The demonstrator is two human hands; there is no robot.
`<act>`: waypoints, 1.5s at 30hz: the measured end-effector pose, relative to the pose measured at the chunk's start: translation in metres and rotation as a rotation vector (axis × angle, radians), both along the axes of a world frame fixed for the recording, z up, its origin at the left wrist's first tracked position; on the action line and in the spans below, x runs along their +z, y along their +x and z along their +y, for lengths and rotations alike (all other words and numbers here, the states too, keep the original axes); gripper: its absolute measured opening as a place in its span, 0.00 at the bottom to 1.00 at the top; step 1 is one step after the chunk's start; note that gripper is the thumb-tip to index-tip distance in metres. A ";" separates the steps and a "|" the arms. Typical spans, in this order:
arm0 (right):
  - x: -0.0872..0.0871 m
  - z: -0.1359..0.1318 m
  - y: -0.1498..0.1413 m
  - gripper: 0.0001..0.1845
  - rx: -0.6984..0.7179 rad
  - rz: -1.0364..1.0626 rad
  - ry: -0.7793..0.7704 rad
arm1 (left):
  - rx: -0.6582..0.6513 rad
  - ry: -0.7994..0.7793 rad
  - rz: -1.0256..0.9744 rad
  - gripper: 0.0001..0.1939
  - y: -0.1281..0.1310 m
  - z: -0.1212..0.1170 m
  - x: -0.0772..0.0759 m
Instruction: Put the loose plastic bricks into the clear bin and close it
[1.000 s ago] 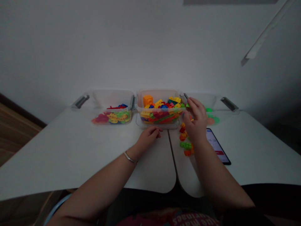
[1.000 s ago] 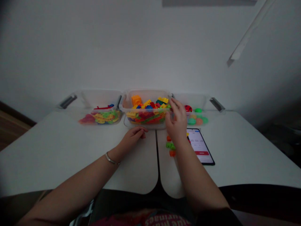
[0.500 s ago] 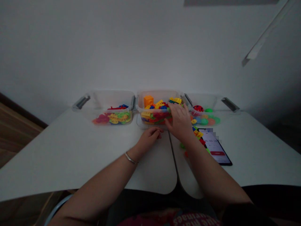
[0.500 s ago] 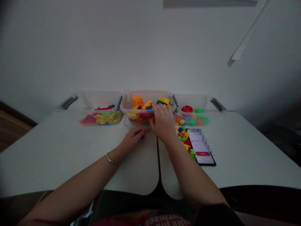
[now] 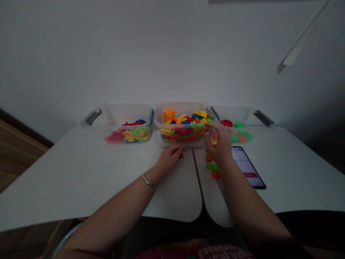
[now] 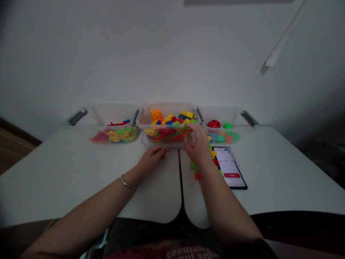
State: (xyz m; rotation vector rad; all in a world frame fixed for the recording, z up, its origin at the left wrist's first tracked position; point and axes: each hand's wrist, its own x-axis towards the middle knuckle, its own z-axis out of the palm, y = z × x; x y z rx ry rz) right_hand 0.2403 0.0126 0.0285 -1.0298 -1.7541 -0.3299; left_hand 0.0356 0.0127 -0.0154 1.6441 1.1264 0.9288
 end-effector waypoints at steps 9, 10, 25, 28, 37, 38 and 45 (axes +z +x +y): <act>-0.019 0.001 0.036 0.13 -0.403 -0.158 -0.557 | 0.010 -0.014 -0.010 0.15 0.001 -0.002 -0.001; -0.019 0.002 0.037 0.13 -0.434 -0.172 -0.621 | 0.012 -0.014 -0.009 0.15 0.001 -0.002 0.000; -0.022 0.001 0.029 0.15 -0.378 -0.234 -0.895 | 0.012 -0.013 0.003 0.15 0.001 -0.003 0.003; -0.026 0.003 0.032 0.15 -0.306 -0.199 -0.927 | 0.008 -0.010 0.005 0.15 0.001 -0.003 0.004; -0.020 0.000 0.029 0.17 -0.384 -0.206 -0.979 | 0.010 -0.006 0.002 0.15 0.001 -0.003 0.003; -0.021 0.000 0.029 0.14 -0.389 -0.238 -0.986 | 0.012 -0.005 0.004 0.15 0.001 -0.003 0.004; -0.019 0.002 0.031 0.12 -0.315 -0.080 -0.722 | 0.013 -0.013 0.005 0.14 0.002 -0.003 0.003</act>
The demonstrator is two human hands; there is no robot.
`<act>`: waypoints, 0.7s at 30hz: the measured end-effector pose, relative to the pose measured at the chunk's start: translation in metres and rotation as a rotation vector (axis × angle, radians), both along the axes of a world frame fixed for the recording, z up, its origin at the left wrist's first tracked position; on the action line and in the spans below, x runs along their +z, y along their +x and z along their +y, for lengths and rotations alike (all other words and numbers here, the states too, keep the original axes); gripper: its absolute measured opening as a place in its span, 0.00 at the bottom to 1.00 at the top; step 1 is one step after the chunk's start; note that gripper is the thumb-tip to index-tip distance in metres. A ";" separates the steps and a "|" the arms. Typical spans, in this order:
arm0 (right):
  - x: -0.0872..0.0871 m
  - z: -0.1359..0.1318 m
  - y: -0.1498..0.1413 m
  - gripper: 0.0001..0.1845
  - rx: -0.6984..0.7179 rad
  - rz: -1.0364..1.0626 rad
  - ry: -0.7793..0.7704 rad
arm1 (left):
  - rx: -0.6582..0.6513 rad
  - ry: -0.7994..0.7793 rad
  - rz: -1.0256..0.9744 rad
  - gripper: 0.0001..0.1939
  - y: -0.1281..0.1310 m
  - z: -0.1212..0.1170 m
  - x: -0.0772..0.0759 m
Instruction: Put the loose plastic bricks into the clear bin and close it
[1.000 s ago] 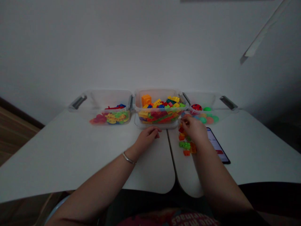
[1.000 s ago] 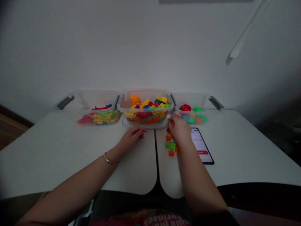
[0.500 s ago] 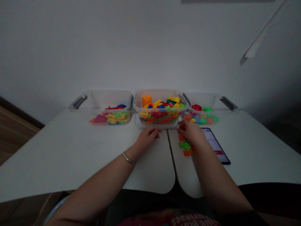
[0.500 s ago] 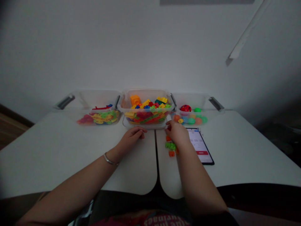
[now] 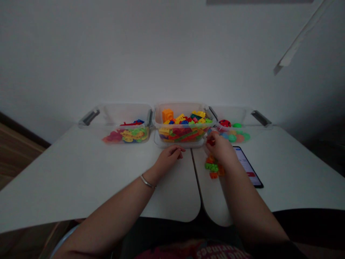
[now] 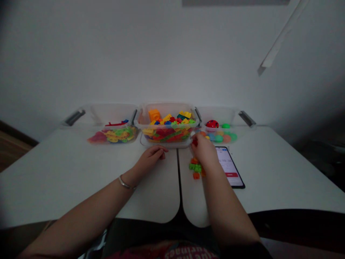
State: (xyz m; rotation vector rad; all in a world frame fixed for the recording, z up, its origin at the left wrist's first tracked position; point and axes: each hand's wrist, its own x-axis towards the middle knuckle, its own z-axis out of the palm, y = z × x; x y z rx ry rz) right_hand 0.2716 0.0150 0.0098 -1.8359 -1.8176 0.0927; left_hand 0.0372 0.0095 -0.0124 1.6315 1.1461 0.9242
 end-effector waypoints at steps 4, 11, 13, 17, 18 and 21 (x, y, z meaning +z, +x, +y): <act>0.012 -0.004 -0.007 0.14 0.100 0.247 0.495 | -0.006 0.007 -0.002 0.14 0.000 0.001 -0.001; 0.031 -0.004 -0.031 0.14 0.111 0.389 0.705 | -0.005 -0.001 -0.008 0.14 -0.001 0.000 0.000; 0.034 0.000 -0.036 0.18 0.133 0.312 0.672 | -0.012 -0.004 -0.022 0.14 -0.001 0.000 -0.001; 0.035 0.005 -0.046 0.24 0.209 0.070 0.587 | -0.017 0.002 -0.015 0.14 -0.001 0.001 0.000; 0.035 0.005 -0.049 0.23 0.231 0.010 0.568 | -0.017 0.005 -0.008 0.14 -0.001 0.001 0.001; 0.032 0.002 -0.056 0.22 0.241 -0.112 0.535 | -0.027 0.009 -0.001 0.14 -0.001 0.002 0.002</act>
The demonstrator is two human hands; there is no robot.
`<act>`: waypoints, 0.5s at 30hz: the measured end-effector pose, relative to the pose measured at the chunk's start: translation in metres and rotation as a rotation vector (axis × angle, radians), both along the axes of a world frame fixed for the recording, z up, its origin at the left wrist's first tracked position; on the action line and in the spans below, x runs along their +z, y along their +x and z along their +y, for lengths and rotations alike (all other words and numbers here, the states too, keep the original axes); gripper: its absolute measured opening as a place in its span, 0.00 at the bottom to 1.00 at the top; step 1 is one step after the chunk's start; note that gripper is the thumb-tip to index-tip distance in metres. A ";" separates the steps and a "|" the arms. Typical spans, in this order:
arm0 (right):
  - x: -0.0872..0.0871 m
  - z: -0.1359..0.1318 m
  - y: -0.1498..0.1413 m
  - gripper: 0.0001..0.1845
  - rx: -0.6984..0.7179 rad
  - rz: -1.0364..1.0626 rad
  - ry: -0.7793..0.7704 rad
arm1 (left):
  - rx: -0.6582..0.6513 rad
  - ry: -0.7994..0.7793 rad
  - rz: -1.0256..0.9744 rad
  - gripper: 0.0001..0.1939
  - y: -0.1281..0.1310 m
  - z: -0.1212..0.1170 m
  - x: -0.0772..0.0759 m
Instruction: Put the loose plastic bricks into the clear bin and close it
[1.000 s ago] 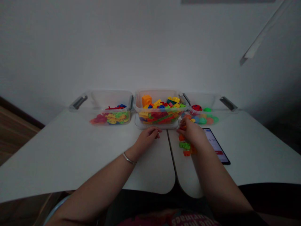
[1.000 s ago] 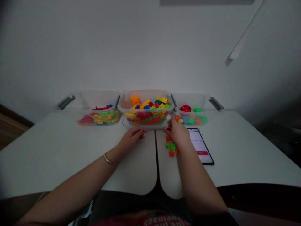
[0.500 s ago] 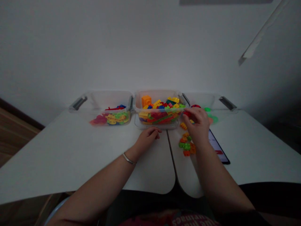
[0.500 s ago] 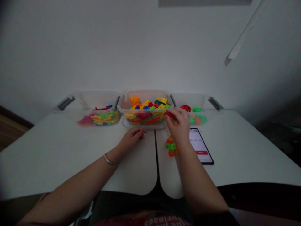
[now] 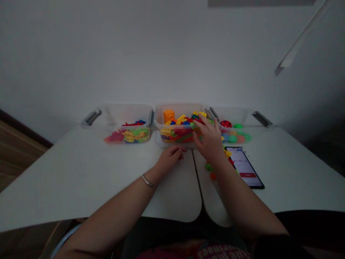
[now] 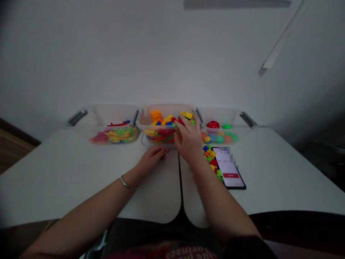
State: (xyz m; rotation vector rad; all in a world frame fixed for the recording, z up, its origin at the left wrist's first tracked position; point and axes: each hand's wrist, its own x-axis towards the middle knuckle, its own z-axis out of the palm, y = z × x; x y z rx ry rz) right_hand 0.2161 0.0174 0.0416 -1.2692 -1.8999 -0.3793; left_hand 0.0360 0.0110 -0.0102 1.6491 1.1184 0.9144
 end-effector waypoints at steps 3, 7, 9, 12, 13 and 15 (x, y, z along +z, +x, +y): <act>-0.001 -0.001 -0.003 0.25 -0.022 -0.012 -0.010 | 0.003 -0.004 -0.003 0.14 0.000 0.001 -0.002; 0.001 0.002 -0.003 0.33 0.012 -0.062 -0.056 | -0.002 0.000 -0.018 0.14 0.000 0.002 -0.007; 0.001 0.003 -0.005 0.36 0.000 -0.096 -0.086 | -0.009 0.000 -0.028 0.14 0.001 0.002 -0.009; 0.001 0.003 -0.008 0.40 -0.047 -0.127 -0.121 | -0.011 -0.008 -0.045 0.14 0.001 0.001 -0.008; 0.001 0.003 -0.009 0.41 -0.057 -0.136 -0.130 | -0.008 -0.009 -0.047 0.14 0.001 0.001 -0.007; 0.001 0.002 -0.010 0.41 -0.061 -0.145 -0.143 | -0.004 -0.008 -0.043 0.14 0.001 0.001 -0.006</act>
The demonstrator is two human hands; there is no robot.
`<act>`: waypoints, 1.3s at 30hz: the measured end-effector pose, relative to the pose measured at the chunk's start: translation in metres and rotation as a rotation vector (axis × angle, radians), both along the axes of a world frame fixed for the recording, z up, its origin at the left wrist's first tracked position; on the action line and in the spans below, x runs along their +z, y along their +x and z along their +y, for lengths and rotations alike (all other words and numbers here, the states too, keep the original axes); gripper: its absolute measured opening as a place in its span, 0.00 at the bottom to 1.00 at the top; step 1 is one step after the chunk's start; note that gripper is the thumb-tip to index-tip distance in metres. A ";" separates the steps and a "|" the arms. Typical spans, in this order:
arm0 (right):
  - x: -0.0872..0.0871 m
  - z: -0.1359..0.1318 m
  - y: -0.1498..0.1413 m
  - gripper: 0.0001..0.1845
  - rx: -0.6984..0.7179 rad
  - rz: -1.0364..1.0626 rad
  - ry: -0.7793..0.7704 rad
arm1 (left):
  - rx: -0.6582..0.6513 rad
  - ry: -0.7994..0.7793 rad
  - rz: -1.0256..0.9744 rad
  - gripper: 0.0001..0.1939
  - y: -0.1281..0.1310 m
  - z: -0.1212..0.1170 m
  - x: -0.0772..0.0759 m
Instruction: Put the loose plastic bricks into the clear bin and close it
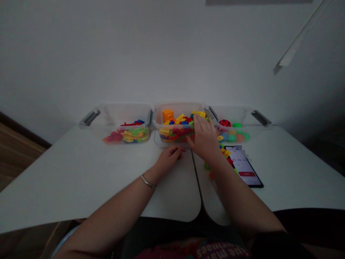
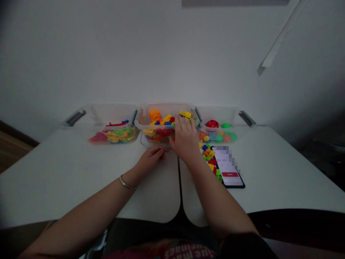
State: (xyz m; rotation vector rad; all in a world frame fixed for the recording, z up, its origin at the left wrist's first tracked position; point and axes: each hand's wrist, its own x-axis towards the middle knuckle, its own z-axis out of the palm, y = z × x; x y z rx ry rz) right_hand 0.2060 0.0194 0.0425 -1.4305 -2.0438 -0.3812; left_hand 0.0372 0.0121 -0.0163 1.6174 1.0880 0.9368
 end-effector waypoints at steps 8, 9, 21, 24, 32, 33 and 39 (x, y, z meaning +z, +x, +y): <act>-0.003 0.002 0.011 0.35 0.082 0.203 0.097 | 0.000 -0.006 0.010 0.14 0.000 0.000 0.001; -0.005 0.003 0.013 0.35 0.095 0.222 0.108 | 0.001 -0.012 0.011 0.14 0.000 0.000 0.001; -0.011 -0.003 0.057 0.15 -0.017 0.416 0.331 | 0.022 -0.018 0.036 0.14 0.000 -0.001 0.003; -0.013 -0.007 0.067 0.13 -0.144 0.390 0.219 | 0.014 -0.024 0.021 0.14 0.001 -0.001 0.002; -0.015 -0.010 0.077 0.19 -0.495 0.221 -0.358 | 0.015 -0.010 0.025 0.15 0.001 0.001 -0.001; -0.014 -0.009 0.077 0.20 -0.516 0.192 -0.413 | 0.016 -0.009 0.028 0.15 0.002 0.001 -0.002; -0.018 -0.006 0.074 0.19 -0.555 0.035 -0.630 | 0.014 0.001 0.042 0.15 0.002 0.001 -0.001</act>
